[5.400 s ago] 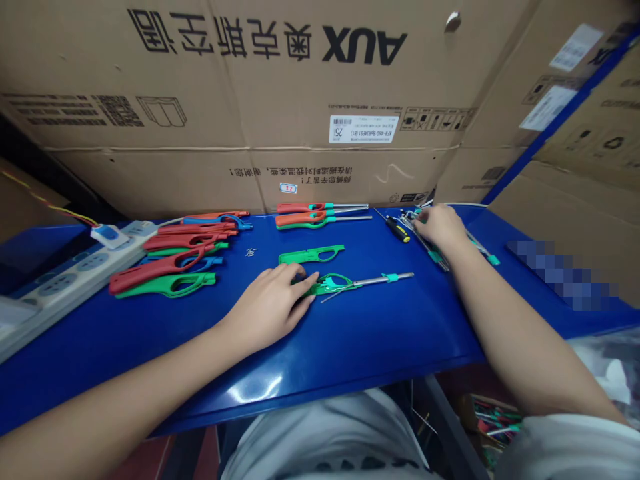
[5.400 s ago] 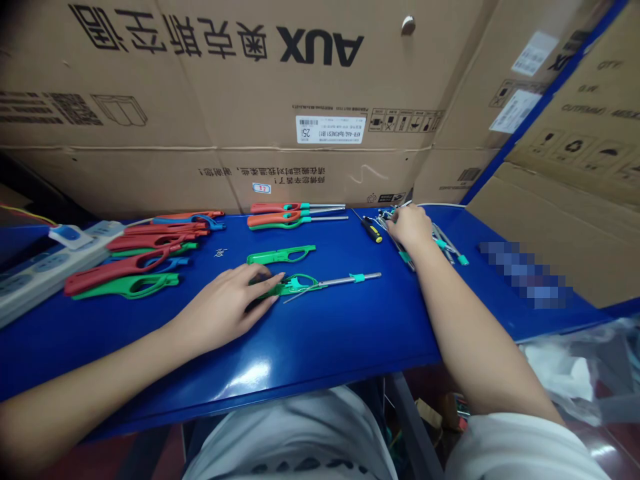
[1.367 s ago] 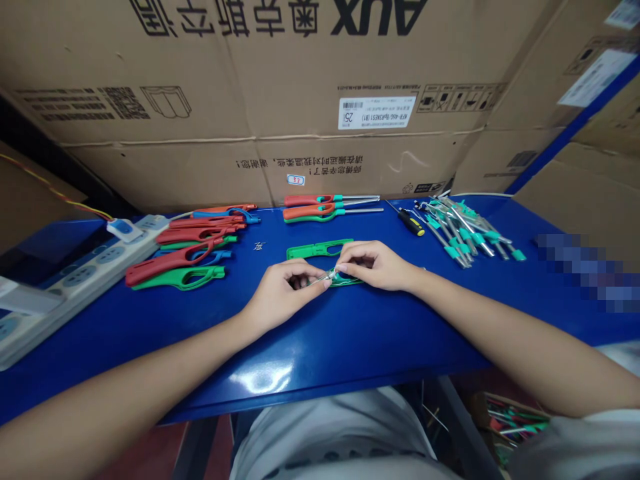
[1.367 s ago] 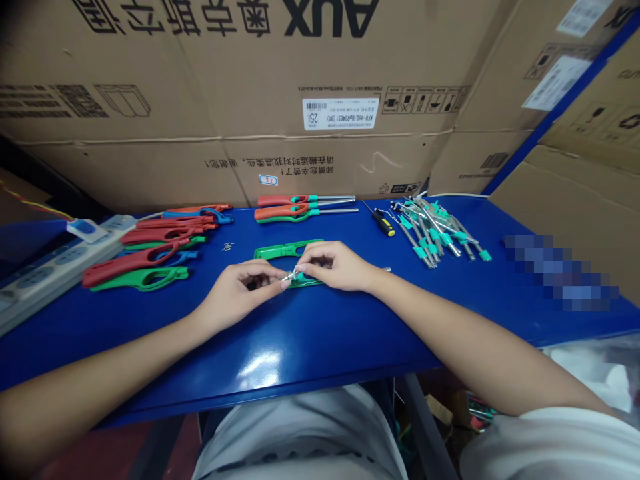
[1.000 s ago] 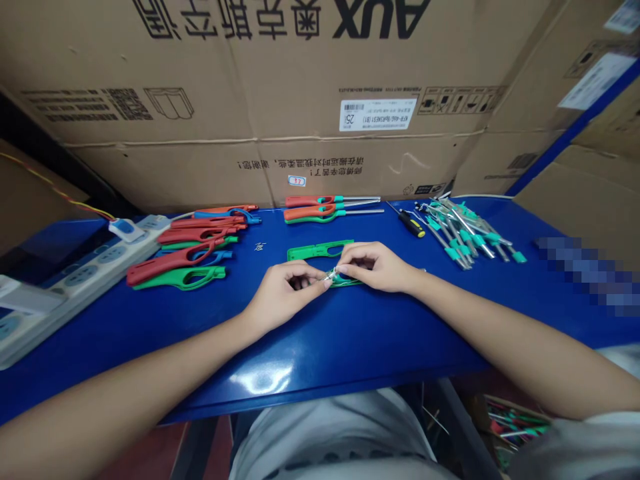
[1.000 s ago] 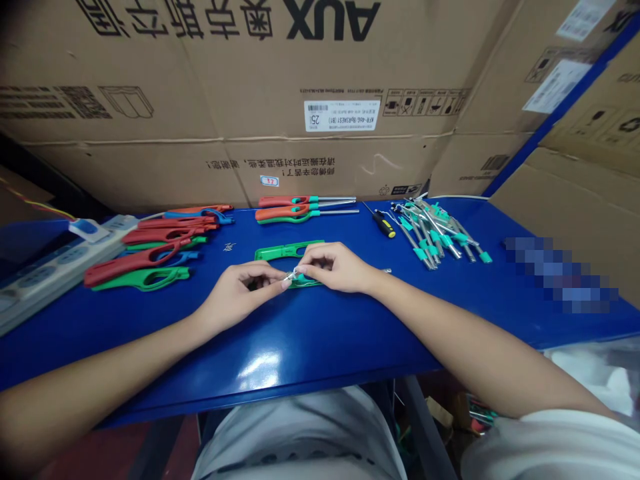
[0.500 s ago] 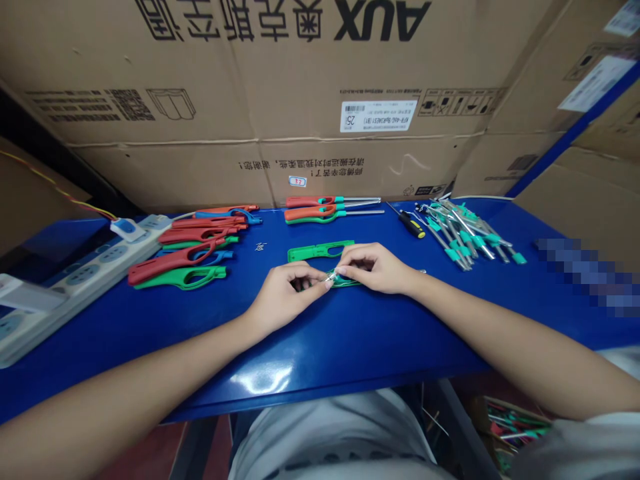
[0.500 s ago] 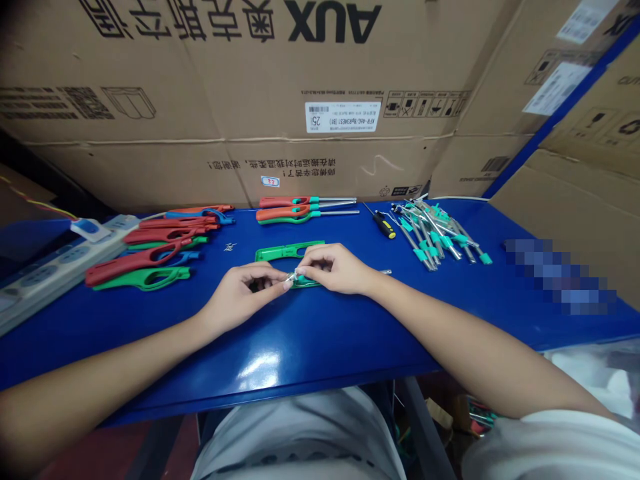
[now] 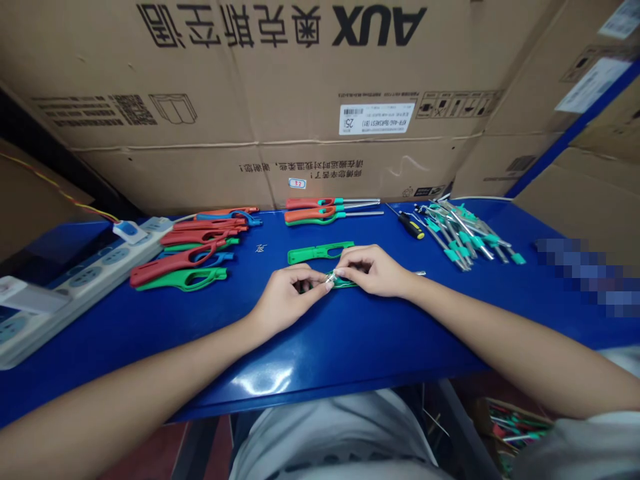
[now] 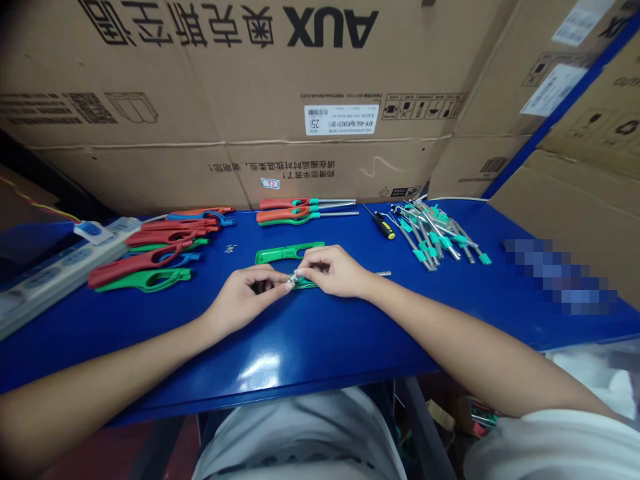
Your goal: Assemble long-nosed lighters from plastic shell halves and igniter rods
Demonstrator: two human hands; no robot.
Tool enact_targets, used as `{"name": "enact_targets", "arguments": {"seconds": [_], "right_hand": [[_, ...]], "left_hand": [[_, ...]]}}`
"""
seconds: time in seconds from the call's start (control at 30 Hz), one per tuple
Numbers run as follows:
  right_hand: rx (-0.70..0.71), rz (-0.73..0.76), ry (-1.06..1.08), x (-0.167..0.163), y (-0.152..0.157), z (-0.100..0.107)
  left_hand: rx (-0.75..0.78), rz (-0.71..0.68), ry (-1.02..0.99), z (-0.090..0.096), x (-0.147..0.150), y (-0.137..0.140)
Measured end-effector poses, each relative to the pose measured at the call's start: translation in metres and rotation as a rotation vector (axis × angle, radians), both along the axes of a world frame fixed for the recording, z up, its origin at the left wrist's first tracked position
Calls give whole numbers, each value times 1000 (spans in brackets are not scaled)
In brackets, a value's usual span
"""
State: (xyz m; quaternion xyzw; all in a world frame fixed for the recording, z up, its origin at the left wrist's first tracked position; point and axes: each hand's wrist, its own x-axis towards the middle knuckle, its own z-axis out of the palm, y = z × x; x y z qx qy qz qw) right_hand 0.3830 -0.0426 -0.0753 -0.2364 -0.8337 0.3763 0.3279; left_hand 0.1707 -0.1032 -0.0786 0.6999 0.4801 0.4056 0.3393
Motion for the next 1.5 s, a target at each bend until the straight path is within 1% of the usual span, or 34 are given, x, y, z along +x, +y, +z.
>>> {"name": "enact_targets", "arguments": {"seconds": [0.07,0.17,0.27,0.53,0.93,1.2,1.5], "right_hand": [[-21,-6,0,0,0,0],[-119,-20,7,0,3,-1],[-200,2,7,0,6,0],[-255,12,-5,0,5,4],[-211,-12,-48,-4,6,-2],[-243,-54,4,-3,6,-1],[-134,-131,9,-4,0,-2]], "left_hand": [[-4,-5,-6,1,0,1],[-8,9,-33,2,-1,3],[-1,14,-46,1,-3,6],[18,1,-37,0,-5,7],[53,4,-11,-1,-3,7],[40,34,-6,-2,-6,8],[51,16,-29,-1,-3,7]]}}
